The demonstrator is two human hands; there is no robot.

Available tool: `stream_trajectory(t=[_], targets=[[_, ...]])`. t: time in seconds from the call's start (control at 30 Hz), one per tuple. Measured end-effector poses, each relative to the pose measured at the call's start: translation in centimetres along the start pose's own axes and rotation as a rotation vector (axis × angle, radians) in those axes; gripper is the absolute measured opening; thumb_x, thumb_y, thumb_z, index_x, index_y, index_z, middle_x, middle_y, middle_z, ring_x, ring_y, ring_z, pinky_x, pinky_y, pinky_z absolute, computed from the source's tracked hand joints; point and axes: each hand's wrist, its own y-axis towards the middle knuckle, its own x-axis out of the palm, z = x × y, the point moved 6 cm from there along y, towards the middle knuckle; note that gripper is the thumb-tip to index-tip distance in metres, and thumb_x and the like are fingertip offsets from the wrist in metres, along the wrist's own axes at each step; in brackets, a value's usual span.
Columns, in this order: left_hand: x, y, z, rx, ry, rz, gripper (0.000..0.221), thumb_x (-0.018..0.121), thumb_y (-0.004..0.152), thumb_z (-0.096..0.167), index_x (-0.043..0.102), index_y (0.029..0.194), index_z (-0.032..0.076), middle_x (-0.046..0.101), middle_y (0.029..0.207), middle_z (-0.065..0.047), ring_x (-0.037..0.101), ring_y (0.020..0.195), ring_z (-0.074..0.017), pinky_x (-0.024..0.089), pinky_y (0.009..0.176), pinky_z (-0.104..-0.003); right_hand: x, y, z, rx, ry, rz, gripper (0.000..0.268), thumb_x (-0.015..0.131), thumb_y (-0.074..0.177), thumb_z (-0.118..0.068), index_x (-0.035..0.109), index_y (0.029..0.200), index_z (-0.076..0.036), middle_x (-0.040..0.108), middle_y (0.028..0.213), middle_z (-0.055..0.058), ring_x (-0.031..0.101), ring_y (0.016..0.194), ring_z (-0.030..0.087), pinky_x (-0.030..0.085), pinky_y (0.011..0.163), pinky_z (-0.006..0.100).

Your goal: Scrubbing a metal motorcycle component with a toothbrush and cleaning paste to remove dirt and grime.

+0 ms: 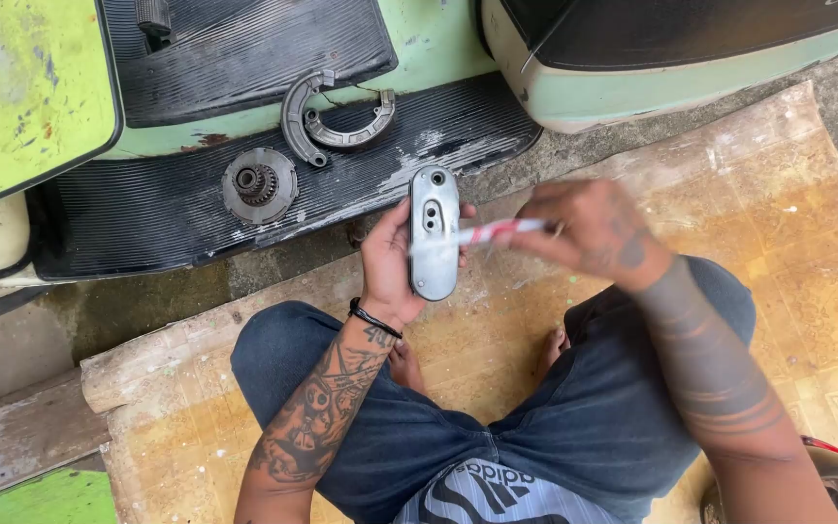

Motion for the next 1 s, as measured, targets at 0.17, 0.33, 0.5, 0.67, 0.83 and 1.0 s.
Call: stream_trajectory(t=[0.17,0.33,0.5,0.67,0.83,1.0], targets=[[-2.2,1.0,-1.1,-0.006,-0.001,0.005,0.053,0.047,0.099,0.044,0.064,0.12,-0.002,0.071,0.11,-0.03,0.071,0.079,-0.0384,0.06,0.065,-0.046,-2.8,-0.6,1.9,0.059,-0.07,0.077,0.047,0.064,0.102,-0.041,0.077,0.084,0.0,0.062,0.056,0.01,0.047,0.038,0.018,0.043,0.044,0.029],[-1.3,1.0,-0.5,0.004,-0.009,-0.003,0.053,0.044,0.1,0.041,0.063,0.122,-0.003,0.069,0.115,-0.032,0.072,0.077,-0.0394,0.059,0.063,-0.048,-0.5,-0.1,-1.0,0.027,0.005,-0.038,0.039,0.071,0.091,-0.044,0.078,0.076,-0.009,0.063,0.053,0.008,0.058,0.04,0.021,0.048,0.043,0.033],[0.3,0.0,-0.1,-0.019,0.018,0.013,0.052,0.045,0.099,0.042,0.064,0.12,-0.002,0.07,0.115,-0.03,0.07,0.078,-0.0344,0.059,0.064,-0.043,-4.7,-0.5,1.7,0.127,-0.117,0.149,0.042,0.071,0.101,-0.039,0.077,0.08,-0.003,0.06,0.054,0.011,0.052,0.04,0.021,0.041,0.044,0.031],[-0.7,0.5,-0.2,-0.028,0.016,0.022,0.055,0.045,0.098,0.043,0.063,0.122,-0.003,0.07,0.116,-0.03,0.07,0.077,-0.0367,0.059,0.063,-0.045,-1.0,-0.1,0.0,0.055,-0.015,0.03,0.048,0.066,0.096,-0.047,0.079,0.079,-0.004,0.065,0.053,0.009,0.053,0.037,0.018,0.045,0.042,0.027],[-0.3,0.4,-0.6,-0.023,0.022,-0.001,0.054,0.041,0.1,0.043,0.064,0.121,-0.003,0.07,0.115,-0.029,0.069,0.077,-0.0354,0.059,0.063,-0.044,-3.4,-0.4,2.3,0.07,-0.083,0.098,0.043,0.066,0.101,-0.039,0.078,0.081,-0.003,0.063,0.054,0.01,0.05,0.037,0.018,0.042,0.043,0.028],[-0.4,0.5,-0.4,-0.024,0.021,0.003,0.054,0.043,0.1,0.043,0.064,0.12,-0.003,0.069,0.117,-0.03,0.071,0.077,-0.0362,0.059,0.063,-0.045,-1.3,-0.2,-0.9,0.032,-0.012,0.023,0.048,0.066,0.095,-0.048,0.079,0.079,-0.006,0.066,0.054,0.009,0.055,0.036,0.016,0.046,0.04,0.027]])
